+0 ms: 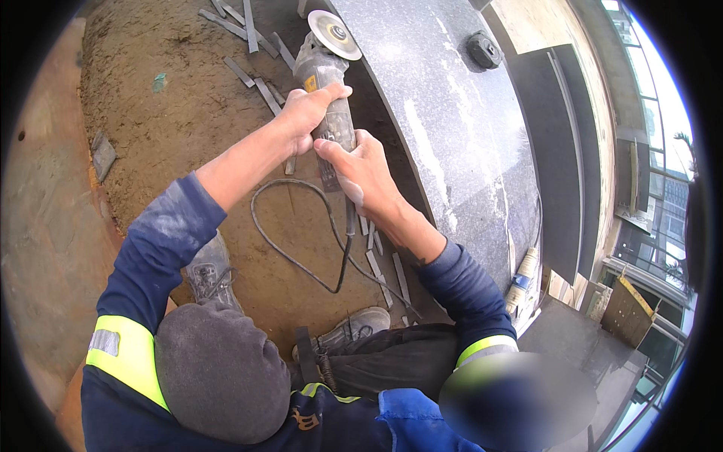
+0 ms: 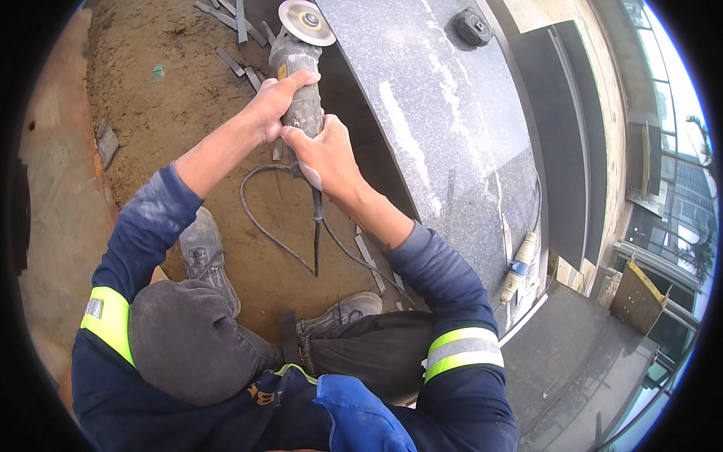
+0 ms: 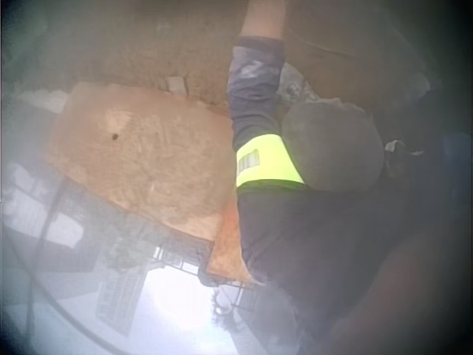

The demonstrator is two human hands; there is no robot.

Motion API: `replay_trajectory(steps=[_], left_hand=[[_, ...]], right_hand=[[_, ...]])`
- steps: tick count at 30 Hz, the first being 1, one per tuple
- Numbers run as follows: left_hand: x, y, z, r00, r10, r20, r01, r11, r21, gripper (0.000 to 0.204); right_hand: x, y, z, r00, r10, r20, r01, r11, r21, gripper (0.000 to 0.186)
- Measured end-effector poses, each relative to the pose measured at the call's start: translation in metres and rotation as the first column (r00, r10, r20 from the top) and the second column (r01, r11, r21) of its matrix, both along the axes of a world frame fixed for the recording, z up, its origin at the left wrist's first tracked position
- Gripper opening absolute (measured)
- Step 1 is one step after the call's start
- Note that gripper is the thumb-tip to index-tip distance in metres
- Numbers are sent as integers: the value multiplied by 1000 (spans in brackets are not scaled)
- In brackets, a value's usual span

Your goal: The person uses an angle grinder to smooth the surface of a large stone slab. The person holds the tool with both hands and moves it along the slab's surface, generating dust.

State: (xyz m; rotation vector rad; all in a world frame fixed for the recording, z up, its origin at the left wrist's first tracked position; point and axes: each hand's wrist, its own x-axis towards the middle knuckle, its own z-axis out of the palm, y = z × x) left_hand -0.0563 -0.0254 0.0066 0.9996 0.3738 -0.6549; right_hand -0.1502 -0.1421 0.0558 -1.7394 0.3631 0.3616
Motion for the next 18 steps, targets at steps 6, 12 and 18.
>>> replay_trajectory(steps=[6, 12, 18], left_hand=[[9, 2, 0, 1000, -23, -5, 23, 999, 23, 39], [19, 4, -1, 999, -39, 2, 39, 999, 35, 44], [28, 4, 3, 999, -54, 5, 53, 996, 65, 36]], right_hand=[[9, 1, -3, 1000, 16, 2, -16, 1000, -19, 36], [18, 3, -5, 1000, 6, 12, -6, 1000, 24, 36], [27, 5, -5, 1000, -15, 1, 15, 996, 93, 34]])
